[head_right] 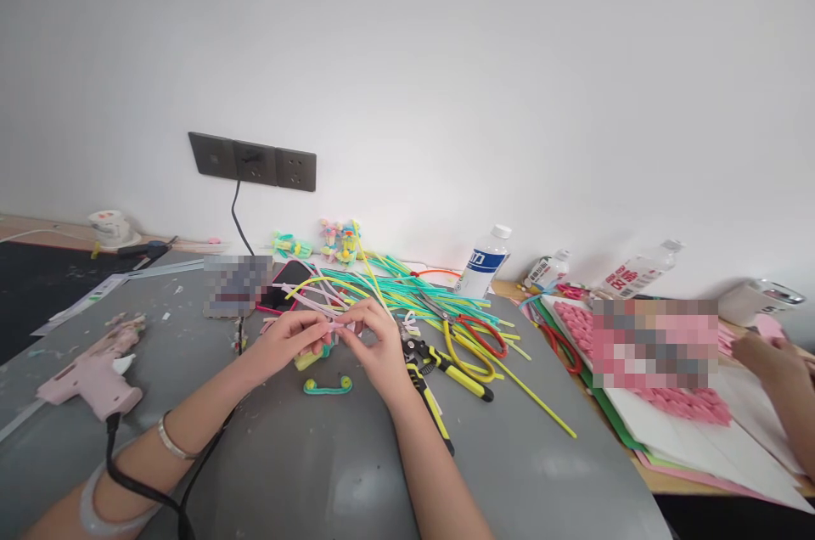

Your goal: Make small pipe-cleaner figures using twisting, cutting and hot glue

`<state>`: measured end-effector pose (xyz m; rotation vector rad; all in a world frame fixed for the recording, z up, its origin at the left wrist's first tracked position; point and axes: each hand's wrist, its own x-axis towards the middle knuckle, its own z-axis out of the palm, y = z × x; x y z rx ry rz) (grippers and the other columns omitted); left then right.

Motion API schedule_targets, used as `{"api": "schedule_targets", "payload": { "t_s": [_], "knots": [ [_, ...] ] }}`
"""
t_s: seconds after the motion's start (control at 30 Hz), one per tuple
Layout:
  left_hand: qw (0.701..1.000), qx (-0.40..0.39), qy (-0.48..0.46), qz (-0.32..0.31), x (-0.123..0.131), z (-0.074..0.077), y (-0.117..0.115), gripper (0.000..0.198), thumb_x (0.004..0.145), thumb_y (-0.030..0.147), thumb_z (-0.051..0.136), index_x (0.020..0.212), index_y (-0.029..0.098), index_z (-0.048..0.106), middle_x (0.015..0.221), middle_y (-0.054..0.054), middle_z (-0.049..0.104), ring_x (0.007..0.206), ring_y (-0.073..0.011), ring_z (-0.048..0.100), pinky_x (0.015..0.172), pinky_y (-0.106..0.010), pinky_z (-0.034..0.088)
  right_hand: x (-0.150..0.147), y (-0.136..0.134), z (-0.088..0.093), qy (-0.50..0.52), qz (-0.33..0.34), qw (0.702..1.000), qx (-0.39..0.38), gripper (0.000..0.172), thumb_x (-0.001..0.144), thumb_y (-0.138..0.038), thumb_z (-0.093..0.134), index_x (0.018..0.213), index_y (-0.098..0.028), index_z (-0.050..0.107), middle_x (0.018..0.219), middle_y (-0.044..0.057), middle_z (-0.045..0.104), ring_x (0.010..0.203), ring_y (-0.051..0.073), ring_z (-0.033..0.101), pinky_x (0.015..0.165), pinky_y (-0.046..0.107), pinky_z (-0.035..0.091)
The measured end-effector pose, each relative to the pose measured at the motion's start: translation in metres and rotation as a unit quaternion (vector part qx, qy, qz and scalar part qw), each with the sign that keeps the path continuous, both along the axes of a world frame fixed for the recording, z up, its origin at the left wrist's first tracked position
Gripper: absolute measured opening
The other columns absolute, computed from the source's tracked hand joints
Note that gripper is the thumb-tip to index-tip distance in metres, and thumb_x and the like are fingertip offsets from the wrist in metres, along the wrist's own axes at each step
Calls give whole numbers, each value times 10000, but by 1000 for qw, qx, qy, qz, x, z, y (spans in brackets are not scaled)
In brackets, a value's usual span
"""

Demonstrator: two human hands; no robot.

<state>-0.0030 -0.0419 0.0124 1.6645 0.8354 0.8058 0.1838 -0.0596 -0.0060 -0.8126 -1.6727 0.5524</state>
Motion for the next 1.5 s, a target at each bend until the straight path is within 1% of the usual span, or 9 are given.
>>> {"api": "schedule_targets", "payload": {
  "t_s": [0.17,0.27,0.5,0.63,0.8,1.07,1.23,1.4,1.5],
  "knots": [
    [1000,-8,0,1,0,2,0,424,890,522,546,730,139,633,577,18,515,502,-81,375,478,-213,276,1,0,-1,-12,-15,1000,-1,84,909,-282,663,913,-233,731,847,47,621,734,176,550,635,308,454],
    [1000,7,9,0,0,1,0,427,895,524,543,737,140,639,582,13,523,503,-82,380,468,-209,270,0,-1,-1,-20,-25,999,-2,89,907,-296,664,898,-229,722,840,48,624,706,172,541,635,314,454],
    [999,32,19,-10,1,-6,2,431,917,519,516,776,142,669,592,8,539,496,-83,384,466,-207,284,-1,-1,1,-23,-31,999,9,80,918,-252,640,873,-226,701,810,46,635,719,180,556,623,312,451],
    [999,29,13,-11,1,-7,2,436,921,511,508,768,139,678,591,5,538,506,-88,391,479,-211,293,-2,-2,2,-36,-38,998,31,86,925,-216,621,879,-226,693,815,46,637,727,179,563,617,307,451],
    [1000,20,13,-15,1,-6,1,450,930,500,497,776,132,704,613,-7,564,517,-89,385,495,-221,288,-3,-4,2,-52,-65,995,57,104,934,-197,602,885,-227,688,830,53,642,745,185,580,626,312,465],
    [999,2,3,-35,1,-10,1,511,929,553,489,787,119,718,633,-25,588,515,-93,367,500,-235,288,-2,-7,2,-63,-85,992,67,112,941,-209,589,887,-231,685,836,57,640,749,191,587,621,320,468],
    [999,-4,3,-39,0,-12,1,509,938,551,486,806,120,723,632,-23,589,523,-98,364,513,-240,284,-2,-6,-2,-73,-108,987,89,101,945,-206,593,895,-239,674,827,55,628,759,195,584,639,324,471],
    [999,3,-4,-40,1,-10,-1,518,936,554,487,780,123,729,676,-40,624,539,-103,391,529,-239,307,-4,-6,-4,-79,-133,983,100,100,939,-202,602,887,-241,678,831,52,644,764,200,590,683,342,457],
    [999,-6,-20,-42,3,-9,-2,524,925,572,494,827,121,743,681,-46,633,540,-105,400,518,-236,305,-4,-7,-1,-73,-133,984,98,113,945,-208,591,882,-240,679,825,53,643,761,201,594,662,336,458]
  ]
}}
